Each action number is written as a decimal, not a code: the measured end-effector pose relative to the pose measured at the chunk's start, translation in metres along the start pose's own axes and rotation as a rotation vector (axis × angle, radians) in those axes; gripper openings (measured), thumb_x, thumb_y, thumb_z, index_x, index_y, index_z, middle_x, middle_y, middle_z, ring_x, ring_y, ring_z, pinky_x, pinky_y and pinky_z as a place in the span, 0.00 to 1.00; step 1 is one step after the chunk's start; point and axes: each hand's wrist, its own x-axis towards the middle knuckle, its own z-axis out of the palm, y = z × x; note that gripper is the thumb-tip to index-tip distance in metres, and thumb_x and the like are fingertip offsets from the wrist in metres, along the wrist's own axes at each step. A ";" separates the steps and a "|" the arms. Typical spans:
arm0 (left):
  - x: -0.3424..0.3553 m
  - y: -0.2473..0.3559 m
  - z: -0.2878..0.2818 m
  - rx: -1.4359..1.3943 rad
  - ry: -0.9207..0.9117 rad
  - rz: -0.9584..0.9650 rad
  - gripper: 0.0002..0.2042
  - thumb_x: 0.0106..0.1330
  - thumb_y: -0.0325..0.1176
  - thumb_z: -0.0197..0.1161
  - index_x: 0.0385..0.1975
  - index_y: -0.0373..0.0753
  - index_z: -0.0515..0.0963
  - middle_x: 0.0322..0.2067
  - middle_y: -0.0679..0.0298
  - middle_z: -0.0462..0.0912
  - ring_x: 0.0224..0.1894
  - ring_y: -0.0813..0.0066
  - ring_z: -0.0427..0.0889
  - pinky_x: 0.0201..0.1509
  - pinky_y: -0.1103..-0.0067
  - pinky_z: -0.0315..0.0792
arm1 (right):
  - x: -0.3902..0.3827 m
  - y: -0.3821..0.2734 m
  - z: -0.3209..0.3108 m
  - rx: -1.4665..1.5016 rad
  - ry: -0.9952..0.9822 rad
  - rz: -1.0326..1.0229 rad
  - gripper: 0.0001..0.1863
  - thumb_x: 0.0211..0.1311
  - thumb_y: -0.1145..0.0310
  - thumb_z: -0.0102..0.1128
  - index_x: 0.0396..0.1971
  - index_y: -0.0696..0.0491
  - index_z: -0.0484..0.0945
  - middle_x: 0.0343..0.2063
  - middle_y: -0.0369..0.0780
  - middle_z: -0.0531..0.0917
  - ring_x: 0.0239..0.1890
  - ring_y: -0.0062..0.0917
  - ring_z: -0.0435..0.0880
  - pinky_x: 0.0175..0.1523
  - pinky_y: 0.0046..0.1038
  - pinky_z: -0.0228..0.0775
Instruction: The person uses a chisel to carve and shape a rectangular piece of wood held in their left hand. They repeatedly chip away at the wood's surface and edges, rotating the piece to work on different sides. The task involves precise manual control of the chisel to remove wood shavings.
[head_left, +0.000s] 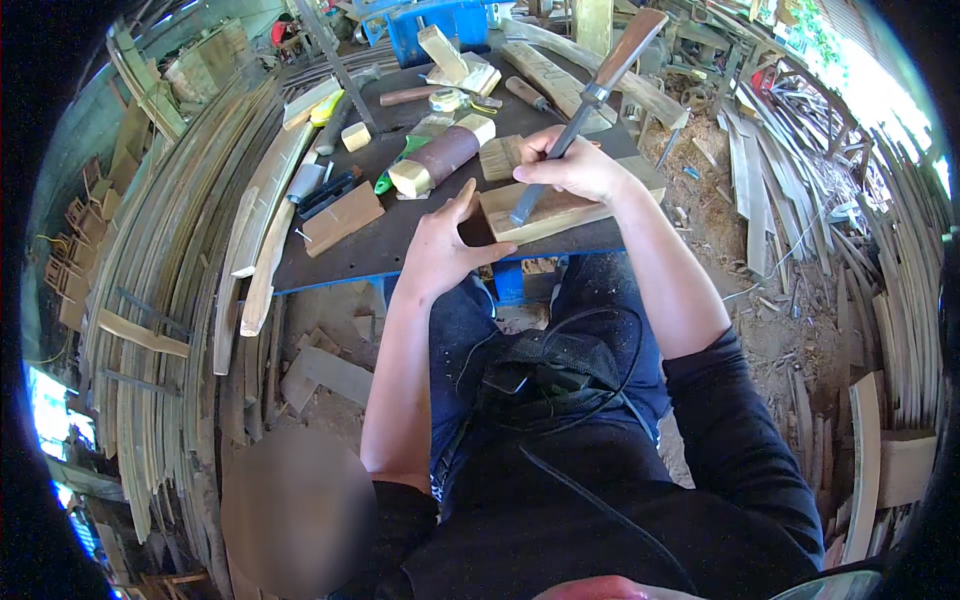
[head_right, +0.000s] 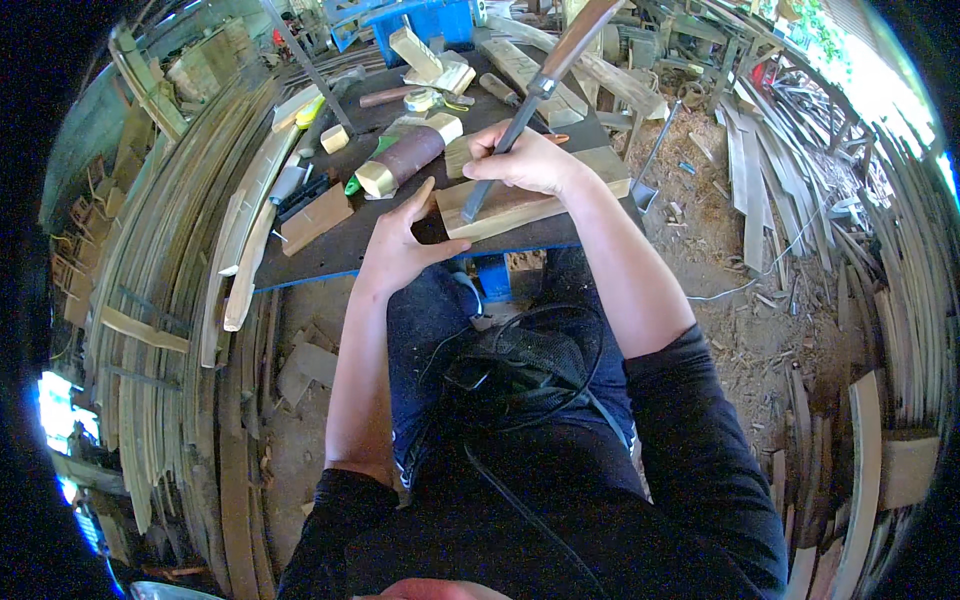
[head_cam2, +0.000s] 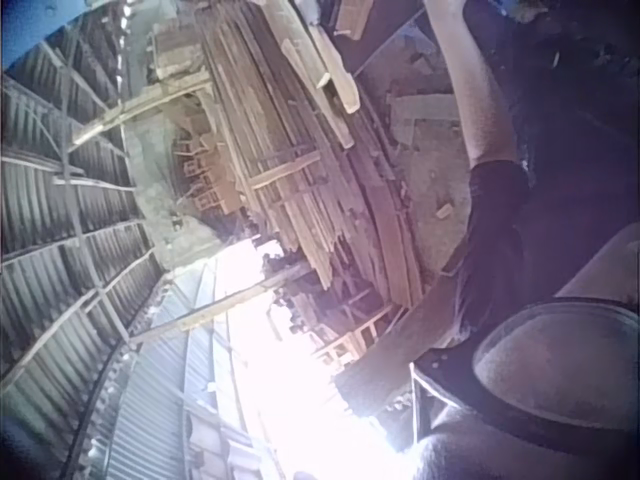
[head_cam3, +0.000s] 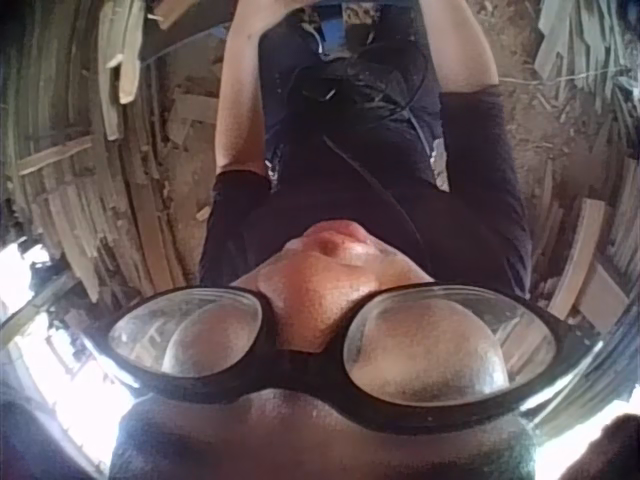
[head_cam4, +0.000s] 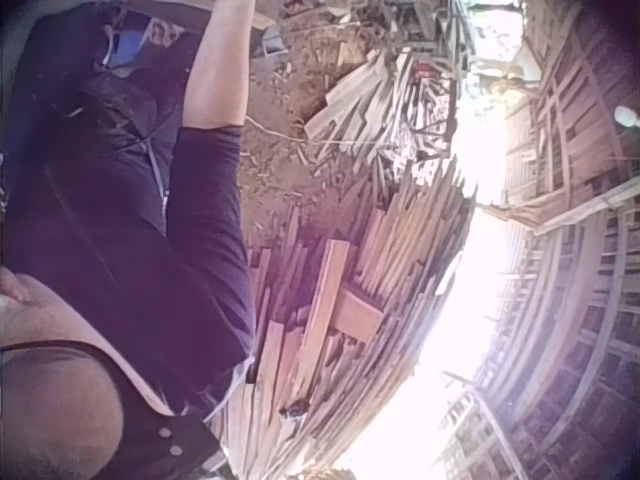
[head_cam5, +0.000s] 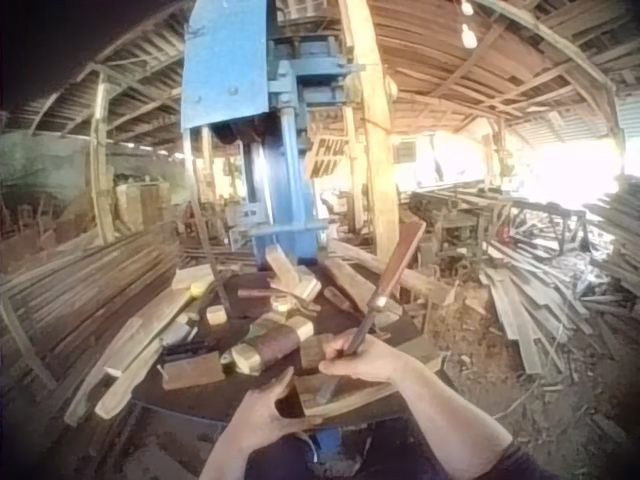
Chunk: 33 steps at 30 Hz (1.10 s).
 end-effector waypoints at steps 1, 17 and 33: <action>0.001 0.000 0.000 0.007 0.000 0.008 0.51 0.44 0.46 0.81 0.64 0.22 0.63 0.54 0.39 0.78 0.60 0.55 0.78 0.64 0.71 0.70 | 0.004 0.008 -0.004 0.012 0.035 -0.114 0.20 0.60 0.64 0.67 0.15 0.49 0.66 0.14 0.26 0.64 0.19 0.10 0.62 0.25 0.20 0.52; 0.000 -0.002 -0.001 0.037 -0.002 -0.007 0.51 0.44 0.48 0.81 0.64 0.23 0.63 0.53 0.37 0.78 0.58 0.53 0.79 0.62 0.70 0.72 | -0.004 -0.014 0.006 -0.069 -0.080 -0.043 0.19 0.59 0.64 0.68 0.14 0.50 0.68 0.15 0.26 0.67 0.20 0.11 0.64 0.26 0.21 0.55; 0.001 0.000 -0.001 0.045 -0.003 -0.001 0.50 0.45 0.48 0.81 0.64 0.23 0.64 0.53 0.40 0.79 0.58 0.55 0.80 0.63 0.71 0.71 | 0.001 -0.002 0.004 -0.070 0.085 -0.031 0.22 0.59 0.54 0.70 0.14 0.48 0.70 0.11 0.26 0.65 0.17 0.10 0.63 0.23 0.21 0.47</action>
